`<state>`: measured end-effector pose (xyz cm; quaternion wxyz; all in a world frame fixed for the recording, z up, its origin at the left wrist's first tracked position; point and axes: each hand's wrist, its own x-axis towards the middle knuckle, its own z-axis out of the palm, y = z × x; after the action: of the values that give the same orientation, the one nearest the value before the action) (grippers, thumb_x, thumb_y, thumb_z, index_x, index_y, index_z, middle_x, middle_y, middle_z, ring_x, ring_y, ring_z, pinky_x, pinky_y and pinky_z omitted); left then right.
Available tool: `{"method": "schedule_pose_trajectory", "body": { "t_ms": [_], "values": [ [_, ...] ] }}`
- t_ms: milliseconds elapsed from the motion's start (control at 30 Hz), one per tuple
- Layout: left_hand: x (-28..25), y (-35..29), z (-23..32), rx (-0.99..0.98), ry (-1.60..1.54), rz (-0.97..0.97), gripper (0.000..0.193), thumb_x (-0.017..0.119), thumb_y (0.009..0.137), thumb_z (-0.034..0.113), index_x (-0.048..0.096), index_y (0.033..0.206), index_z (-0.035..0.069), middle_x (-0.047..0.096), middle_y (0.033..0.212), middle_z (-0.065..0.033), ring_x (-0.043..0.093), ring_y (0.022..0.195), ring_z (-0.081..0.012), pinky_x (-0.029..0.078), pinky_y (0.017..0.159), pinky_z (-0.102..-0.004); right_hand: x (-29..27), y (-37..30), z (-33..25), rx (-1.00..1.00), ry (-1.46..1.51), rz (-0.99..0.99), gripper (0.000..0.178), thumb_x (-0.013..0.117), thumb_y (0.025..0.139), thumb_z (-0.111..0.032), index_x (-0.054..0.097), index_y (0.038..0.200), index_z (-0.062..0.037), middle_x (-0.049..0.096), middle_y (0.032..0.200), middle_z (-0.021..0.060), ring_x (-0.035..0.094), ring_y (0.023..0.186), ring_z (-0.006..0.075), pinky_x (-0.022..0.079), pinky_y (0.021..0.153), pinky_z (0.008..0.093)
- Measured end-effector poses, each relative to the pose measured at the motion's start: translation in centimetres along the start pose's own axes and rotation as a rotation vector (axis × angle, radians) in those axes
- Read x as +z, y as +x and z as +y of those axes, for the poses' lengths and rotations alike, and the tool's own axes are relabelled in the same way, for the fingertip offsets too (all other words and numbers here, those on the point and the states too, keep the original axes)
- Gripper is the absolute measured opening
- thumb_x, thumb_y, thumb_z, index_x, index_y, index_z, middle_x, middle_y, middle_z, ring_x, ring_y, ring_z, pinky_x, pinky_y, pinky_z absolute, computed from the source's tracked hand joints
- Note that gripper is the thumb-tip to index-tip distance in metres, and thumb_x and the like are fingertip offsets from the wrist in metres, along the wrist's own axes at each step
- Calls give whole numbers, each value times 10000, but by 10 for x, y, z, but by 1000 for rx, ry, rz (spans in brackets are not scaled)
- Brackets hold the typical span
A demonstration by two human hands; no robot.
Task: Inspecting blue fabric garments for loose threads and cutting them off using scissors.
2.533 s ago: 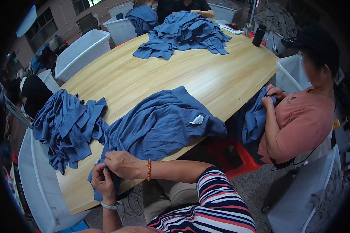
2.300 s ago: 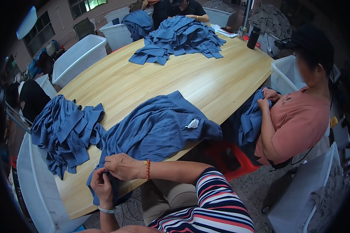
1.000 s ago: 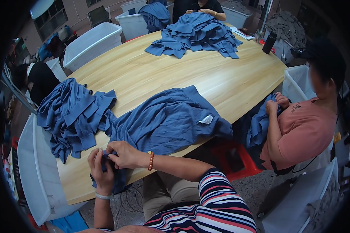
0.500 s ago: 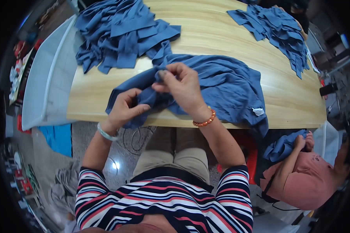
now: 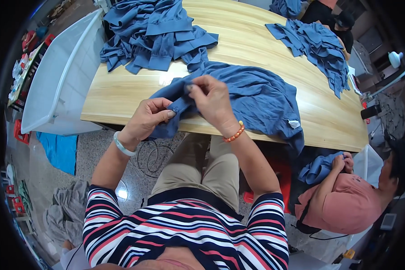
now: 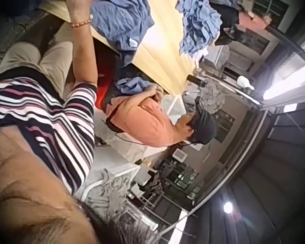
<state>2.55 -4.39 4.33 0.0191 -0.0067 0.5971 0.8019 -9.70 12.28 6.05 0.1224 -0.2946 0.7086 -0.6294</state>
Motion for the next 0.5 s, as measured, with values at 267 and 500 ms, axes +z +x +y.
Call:
{"method": "schedule_pose_trajectory", "body": {
  "t_ms": [267,500],
  "values": [
    [2,-1,-8,163,324,200,99,635,875,100,648,878,2,584,726,49,479,644,-18,388,559,-191,14,-19,-8,-165,-197,-125,100,642,866,-56,637,926,25,631,775,19,555,697,42,449,595,202],
    [10,6,-2,172,245,220,103,591,905,71,604,810,35,555,740,61,461,651,-19,372,573,-178,13,-19,-18,-478,-352,-64,104,658,780,-17,601,865,2,577,806,142,599,729,284,477,641,340]
  ]
}}
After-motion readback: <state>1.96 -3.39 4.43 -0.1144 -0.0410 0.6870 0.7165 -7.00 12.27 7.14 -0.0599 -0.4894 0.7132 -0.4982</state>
